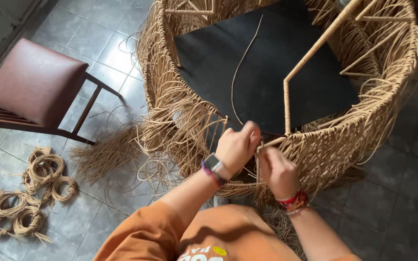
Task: Weaving fiber strands onto a furniture frame to create a textured surface
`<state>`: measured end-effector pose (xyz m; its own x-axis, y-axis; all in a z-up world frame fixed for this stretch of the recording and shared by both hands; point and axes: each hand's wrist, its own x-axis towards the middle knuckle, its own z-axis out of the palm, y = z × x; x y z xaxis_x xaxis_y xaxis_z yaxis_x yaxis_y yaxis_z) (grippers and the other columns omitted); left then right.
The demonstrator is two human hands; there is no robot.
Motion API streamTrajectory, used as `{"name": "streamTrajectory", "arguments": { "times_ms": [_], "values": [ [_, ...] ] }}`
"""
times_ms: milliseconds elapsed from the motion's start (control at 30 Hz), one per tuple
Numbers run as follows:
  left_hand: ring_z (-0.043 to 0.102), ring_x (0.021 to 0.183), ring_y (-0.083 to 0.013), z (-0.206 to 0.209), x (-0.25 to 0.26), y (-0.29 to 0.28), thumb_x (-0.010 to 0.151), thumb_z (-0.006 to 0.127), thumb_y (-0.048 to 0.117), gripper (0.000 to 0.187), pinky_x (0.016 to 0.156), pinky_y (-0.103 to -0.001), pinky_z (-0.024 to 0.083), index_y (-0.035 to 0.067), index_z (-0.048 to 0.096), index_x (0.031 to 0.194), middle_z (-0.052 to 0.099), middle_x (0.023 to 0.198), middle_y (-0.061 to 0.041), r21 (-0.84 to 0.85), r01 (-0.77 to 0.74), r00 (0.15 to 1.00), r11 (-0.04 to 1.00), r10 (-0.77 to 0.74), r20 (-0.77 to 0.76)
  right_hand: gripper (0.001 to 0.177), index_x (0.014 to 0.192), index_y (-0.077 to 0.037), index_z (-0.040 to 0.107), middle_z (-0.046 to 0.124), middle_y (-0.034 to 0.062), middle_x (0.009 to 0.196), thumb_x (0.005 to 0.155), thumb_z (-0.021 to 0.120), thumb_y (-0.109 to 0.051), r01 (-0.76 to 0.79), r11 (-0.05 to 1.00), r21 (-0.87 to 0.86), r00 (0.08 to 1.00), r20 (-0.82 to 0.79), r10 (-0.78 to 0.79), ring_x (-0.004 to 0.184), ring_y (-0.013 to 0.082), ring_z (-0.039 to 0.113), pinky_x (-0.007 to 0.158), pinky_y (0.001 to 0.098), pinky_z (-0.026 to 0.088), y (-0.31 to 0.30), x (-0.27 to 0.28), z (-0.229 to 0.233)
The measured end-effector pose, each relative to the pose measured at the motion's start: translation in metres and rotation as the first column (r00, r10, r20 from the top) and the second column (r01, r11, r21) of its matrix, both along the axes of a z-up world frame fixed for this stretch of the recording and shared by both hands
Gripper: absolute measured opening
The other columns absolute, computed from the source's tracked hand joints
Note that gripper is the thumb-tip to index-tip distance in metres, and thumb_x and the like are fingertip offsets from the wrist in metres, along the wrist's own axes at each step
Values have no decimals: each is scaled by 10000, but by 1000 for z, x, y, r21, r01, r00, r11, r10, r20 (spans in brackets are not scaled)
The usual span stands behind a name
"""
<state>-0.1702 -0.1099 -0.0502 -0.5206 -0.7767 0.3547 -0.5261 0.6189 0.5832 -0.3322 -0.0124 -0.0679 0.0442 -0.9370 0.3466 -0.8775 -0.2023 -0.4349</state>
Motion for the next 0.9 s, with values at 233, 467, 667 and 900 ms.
{"name": "streamTrajectory", "arguments": {
  "times_ms": [233, 467, 667, 900],
  "values": [
    [633, 816, -324, 22, 24, -1, 858, 715, 292, 192, 734, -454, 486, 204, 569, 946, 612, 775, -25, -184, -18, 990, 983, -8, -141, 100, 1006, -189, 792, 710, 15, 826, 937, 723, -204, -4, 996, 92, 951, 307, -25, 776, 232, 732, 711, 351, 582, -9, -4, 20],
    [634, 1084, -307, -12, 36, 42, 969, 628, 240, 131, 865, -415, 541, 135, 706, 978, 641, 1172, -66, -457, 5, 985, 890, -84, -153, 169, 933, -24, 748, 413, -92, 433, 994, 596, -65, -241, 926, 290, 516, 846, -131, 424, -29, 372, 414, 127, 284, -19, 2, 1],
    [679, 503, -169, -55, 36, 76, 1042, 499, 193, 210, 491, -208, 567, 106, 671, 1126, 632, 547, -93, 861, 383, 692, 333, 514, -507, 82, 870, -212, 799, 674, -19, 701, 935, 756, -238, -30, 998, -56, 947, 319, 47, 649, 162, 677, 632, 254, 546, -22, 18, 18],
    [713, 745, -203, -58, 32, 58, 918, 739, 440, 178, 733, -347, 562, 280, 816, 931, 730, 691, -38, 830, -11, 950, 558, 264, -165, 95, 890, -158, 799, 657, 4, 711, 943, 769, -232, -41, 994, -98, 946, 317, 70, 636, 169, 658, 611, 274, 540, -26, 30, 21]
  ]
}}
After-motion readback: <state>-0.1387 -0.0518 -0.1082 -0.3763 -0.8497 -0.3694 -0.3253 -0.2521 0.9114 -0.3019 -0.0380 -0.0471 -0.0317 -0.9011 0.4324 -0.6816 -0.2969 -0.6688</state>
